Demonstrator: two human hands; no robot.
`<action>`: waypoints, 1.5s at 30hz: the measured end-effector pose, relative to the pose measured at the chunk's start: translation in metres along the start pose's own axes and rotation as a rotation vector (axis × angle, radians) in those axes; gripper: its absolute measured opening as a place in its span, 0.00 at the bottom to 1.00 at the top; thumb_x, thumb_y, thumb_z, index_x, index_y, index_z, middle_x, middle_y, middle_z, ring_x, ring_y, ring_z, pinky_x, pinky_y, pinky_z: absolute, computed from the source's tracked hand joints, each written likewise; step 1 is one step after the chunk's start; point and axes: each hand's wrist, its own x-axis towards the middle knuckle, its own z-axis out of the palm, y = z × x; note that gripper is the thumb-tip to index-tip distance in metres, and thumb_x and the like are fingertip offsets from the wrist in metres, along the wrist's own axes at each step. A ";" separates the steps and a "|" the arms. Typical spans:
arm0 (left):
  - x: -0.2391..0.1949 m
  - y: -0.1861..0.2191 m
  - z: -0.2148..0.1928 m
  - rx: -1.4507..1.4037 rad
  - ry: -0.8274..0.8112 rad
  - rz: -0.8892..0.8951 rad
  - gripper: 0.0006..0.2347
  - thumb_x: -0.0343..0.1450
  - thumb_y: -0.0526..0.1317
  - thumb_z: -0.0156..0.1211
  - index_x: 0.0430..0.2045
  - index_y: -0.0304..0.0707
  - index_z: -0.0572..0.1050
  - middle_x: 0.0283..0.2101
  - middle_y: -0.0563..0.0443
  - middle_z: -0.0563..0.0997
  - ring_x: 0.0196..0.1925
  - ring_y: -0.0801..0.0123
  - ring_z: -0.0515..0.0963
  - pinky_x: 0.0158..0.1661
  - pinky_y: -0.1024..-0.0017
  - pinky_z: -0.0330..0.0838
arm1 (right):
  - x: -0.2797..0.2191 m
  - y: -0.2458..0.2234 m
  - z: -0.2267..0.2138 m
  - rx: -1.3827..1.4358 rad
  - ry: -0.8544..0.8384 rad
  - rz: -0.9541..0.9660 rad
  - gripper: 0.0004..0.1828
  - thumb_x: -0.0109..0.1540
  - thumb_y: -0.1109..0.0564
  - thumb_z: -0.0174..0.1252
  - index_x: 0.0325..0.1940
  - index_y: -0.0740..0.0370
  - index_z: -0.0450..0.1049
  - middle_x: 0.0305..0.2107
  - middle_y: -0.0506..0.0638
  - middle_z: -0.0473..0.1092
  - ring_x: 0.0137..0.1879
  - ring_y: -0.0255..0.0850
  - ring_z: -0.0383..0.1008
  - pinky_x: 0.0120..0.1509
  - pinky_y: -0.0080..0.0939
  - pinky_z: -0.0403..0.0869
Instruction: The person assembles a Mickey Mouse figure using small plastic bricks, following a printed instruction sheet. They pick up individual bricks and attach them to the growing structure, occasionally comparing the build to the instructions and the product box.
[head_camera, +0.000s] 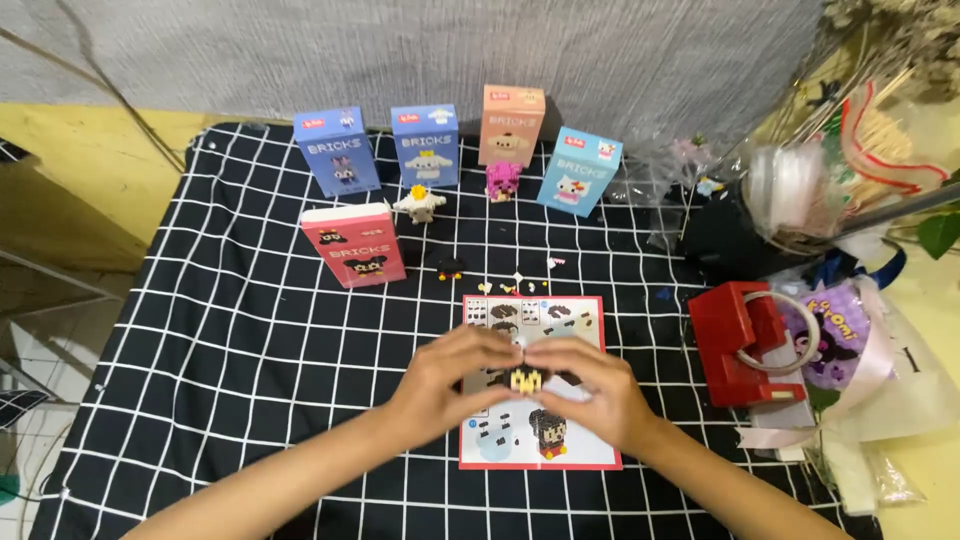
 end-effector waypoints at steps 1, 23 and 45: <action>-0.006 0.003 0.004 -0.007 -0.005 -0.010 0.16 0.66 0.41 0.72 0.45 0.35 0.79 0.47 0.42 0.84 0.52 0.56 0.83 0.57 0.62 0.80 | -0.009 0.000 0.002 0.005 0.002 0.012 0.24 0.56 0.68 0.70 0.56 0.69 0.74 0.51 0.61 0.76 0.59 0.50 0.78 0.71 0.44 0.77; -0.015 -0.011 -0.004 -0.241 -0.069 -0.328 0.11 0.72 0.32 0.63 0.48 0.32 0.79 0.43 0.45 0.84 0.45 0.61 0.85 0.50 0.71 0.83 | -0.012 0.011 0.005 -0.247 -0.163 -0.028 0.17 0.60 0.65 0.66 0.53 0.62 0.78 0.51 0.54 0.76 0.55 0.47 0.77 0.61 0.47 0.76; -0.012 -0.016 -0.005 -0.122 -0.141 -0.264 0.05 0.72 0.35 0.65 0.38 0.35 0.80 0.37 0.49 0.84 0.40 0.63 0.81 0.44 0.69 0.78 | -0.010 0.006 0.000 -0.146 -0.008 0.064 0.13 0.58 0.66 0.68 0.46 0.63 0.78 0.39 0.53 0.78 0.44 0.42 0.81 0.54 0.36 0.82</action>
